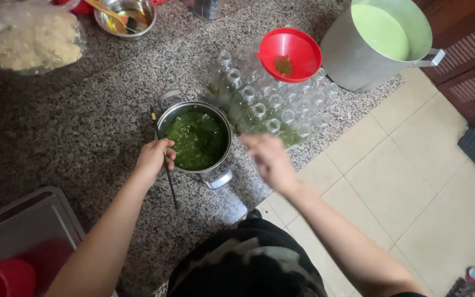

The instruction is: Filling small plastic bottles with green jelly using a funnel and ladle.

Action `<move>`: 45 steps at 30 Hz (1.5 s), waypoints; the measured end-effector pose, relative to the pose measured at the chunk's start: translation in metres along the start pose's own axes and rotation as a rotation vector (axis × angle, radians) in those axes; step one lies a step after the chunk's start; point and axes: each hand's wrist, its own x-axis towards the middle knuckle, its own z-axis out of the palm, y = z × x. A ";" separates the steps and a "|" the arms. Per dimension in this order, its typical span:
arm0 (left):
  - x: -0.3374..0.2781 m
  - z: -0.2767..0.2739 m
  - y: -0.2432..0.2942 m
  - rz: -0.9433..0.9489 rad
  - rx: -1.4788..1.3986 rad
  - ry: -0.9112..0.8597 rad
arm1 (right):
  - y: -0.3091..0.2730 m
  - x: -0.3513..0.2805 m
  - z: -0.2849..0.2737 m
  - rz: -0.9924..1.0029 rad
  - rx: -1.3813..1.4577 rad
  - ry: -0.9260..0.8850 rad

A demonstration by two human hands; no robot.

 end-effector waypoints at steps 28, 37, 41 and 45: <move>-0.058 0.214 0.181 0.101 -0.252 -0.443 | 0.014 0.056 -0.093 -0.024 0.041 0.172; 0.010 0.228 0.202 1.308 1.144 -0.034 | 0.030 0.140 -0.184 0.282 -0.281 0.373; 0.031 0.234 0.203 1.427 1.248 -0.013 | 0.064 0.148 -0.174 0.287 -0.439 0.115; 0.033 0.236 0.209 1.393 1.335 -0.034 | 0.057 0.158 -0.178 0.258 -0.499 0.225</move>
